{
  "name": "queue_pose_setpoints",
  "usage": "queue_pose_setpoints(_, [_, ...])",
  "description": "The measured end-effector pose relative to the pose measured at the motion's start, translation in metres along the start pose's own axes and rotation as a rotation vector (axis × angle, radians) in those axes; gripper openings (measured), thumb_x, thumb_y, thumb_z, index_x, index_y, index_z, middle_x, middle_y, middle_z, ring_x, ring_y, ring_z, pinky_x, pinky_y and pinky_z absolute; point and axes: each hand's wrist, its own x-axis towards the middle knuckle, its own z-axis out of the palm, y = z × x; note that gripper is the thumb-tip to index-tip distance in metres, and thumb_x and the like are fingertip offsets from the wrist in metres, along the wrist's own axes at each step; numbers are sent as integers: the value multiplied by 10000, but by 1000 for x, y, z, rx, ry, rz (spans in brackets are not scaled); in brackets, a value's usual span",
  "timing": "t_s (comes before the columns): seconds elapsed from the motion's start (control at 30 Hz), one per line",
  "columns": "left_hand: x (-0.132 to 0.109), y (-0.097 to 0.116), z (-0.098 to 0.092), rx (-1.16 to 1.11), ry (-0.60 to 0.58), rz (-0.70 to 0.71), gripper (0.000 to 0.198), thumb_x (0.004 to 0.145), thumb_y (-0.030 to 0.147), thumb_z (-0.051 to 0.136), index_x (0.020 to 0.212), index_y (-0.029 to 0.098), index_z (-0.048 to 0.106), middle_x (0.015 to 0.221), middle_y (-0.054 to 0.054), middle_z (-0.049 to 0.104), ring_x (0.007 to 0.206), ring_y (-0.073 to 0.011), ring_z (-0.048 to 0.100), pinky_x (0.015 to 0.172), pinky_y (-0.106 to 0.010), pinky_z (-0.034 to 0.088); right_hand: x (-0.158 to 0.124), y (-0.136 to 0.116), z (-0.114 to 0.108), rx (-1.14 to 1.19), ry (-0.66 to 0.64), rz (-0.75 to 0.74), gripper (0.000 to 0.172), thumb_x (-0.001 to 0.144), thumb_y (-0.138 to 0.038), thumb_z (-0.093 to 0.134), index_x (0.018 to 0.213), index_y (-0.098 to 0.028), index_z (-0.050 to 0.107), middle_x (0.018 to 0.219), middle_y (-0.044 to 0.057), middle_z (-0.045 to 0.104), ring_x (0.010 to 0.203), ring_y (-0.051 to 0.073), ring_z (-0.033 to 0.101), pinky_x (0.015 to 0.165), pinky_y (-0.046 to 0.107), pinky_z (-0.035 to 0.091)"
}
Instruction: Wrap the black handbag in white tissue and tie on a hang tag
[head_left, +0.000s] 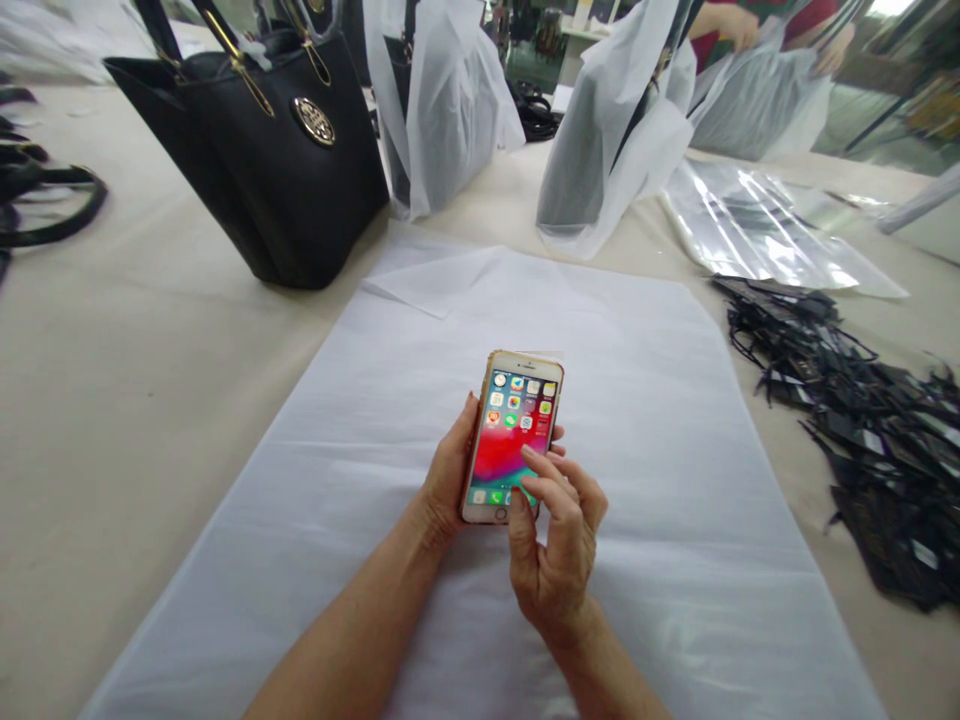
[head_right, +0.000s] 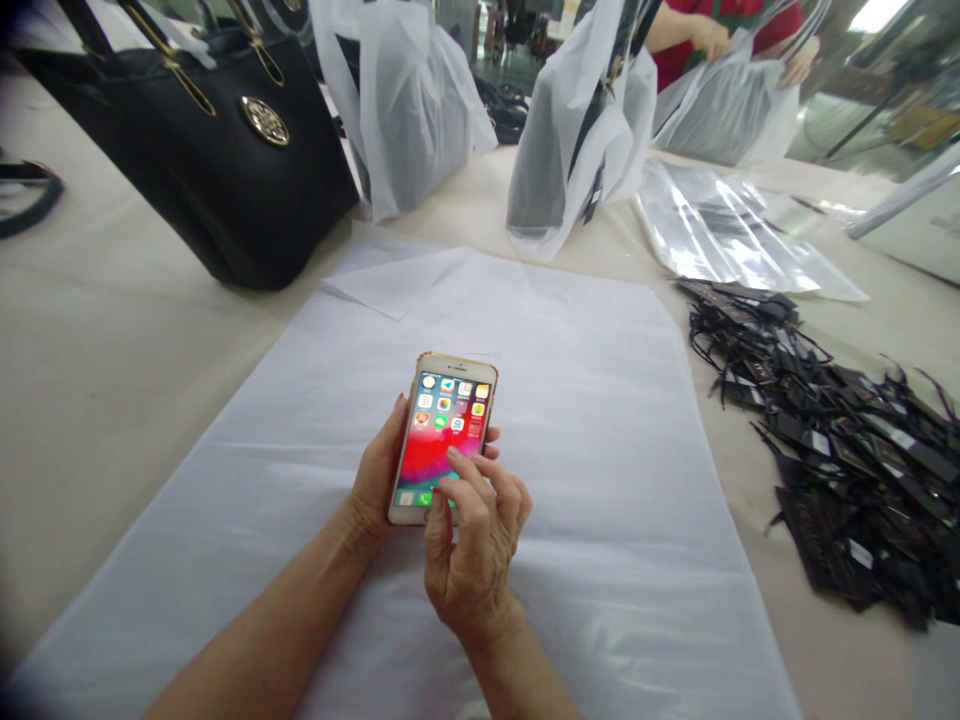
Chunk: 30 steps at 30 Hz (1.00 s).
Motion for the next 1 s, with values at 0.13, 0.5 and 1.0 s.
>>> queue_pose_setpoints(0.13, [-1,-1,2,3,-14,-7,677,910,589,273,1235,67,556,1059,-193,675,978,-276,649,936,-410,461,1,1,1,12,-6,0,237,838,-72,534,1046,-187,522,1125,84,659,1121,210,506,928,419,420])
queue_pose_setpoints(0.5, [0,-2,1,20,13,-50,697,920,581,236,1260,49,532,1081,-204,666,1000,-272,643,958,-406,445,-1,2,1,15,-16,-8,243,839,-64,531,1046,-188,514,1142,95,653,1143,222,495,921,426,423])
queue_pose_setpoints(1.0, [1,-4,4,28,-3,-107,678,935,546,232,1256,34,538,1091,-206,661,1006,-261,641,965,-374,440,1,3,0,-7,-8,-10,217,847,-81,520,1034,-190,518,1164,96,654,1138,216,503,927,416,401])
